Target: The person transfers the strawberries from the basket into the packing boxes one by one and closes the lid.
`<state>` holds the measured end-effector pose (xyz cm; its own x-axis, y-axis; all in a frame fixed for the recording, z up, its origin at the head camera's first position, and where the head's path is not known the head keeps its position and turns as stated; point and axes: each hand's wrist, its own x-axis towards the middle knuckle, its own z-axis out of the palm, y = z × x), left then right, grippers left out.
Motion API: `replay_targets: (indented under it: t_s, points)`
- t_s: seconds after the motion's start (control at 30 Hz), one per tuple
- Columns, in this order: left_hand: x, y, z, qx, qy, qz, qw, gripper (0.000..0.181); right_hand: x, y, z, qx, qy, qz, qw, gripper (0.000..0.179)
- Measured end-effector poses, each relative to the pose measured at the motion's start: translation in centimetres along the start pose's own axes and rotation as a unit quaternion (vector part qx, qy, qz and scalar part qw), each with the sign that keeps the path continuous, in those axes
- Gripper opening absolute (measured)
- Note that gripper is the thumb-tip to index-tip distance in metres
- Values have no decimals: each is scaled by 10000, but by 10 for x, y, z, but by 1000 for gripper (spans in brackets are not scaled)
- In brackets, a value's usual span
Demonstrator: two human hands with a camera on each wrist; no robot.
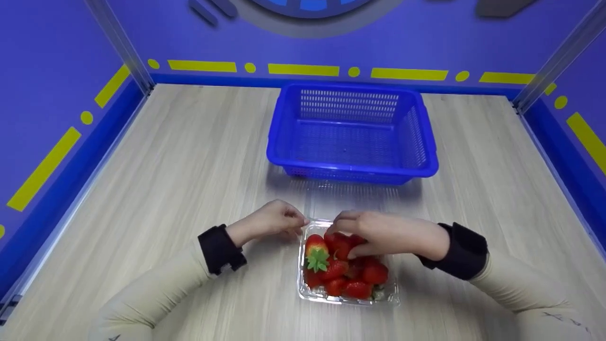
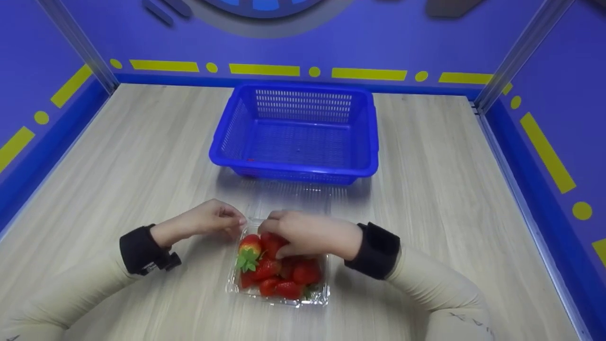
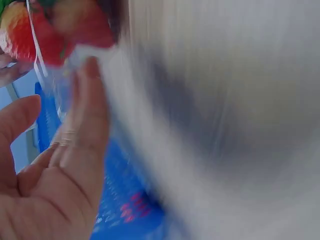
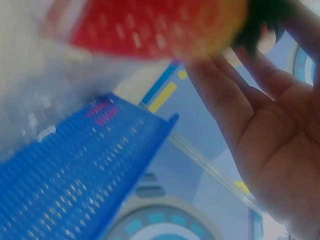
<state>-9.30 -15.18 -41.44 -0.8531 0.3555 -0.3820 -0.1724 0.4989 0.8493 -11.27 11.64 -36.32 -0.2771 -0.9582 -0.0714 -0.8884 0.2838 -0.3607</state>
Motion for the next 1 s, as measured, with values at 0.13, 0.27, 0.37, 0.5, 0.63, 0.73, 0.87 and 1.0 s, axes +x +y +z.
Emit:
replay_targets:
  t_s: [0.13,0.27,0.37,0.5,0.63,0.73,0.87,1.0]
  points:
    - [-7,16,-21,527,250,143,9982,31,1,5,-21,-184,394,108,9990,41]
    - [-16,42,-47,628,523,305,9962,33,1,11,-47,-360,780,176,9961,38]
    - [-23,63,-67,503,813,414,9946,35,2,16,-67,-312,972,259,9944,37]
    - [-29,88,-94,312,1297,586,9893,37,5,24,-97,-225,1171,294,9924,34]
    - [-25,112,-119,262,1808,827,9797,37,14,35,-127,-131,1251,393,9913,34]
    - [-16,126,-133,349,2178,930,9709,36,24,44,-148,141,1243,731,9894,35]
    - [3,134,-147,217,2407,866,9665,37,36,55,-169,525,1264,1260,9825,34]
    - [26,133,-158,-394,2440,693,9665,37,50,67,-183,684,1292,1604,9762,34]
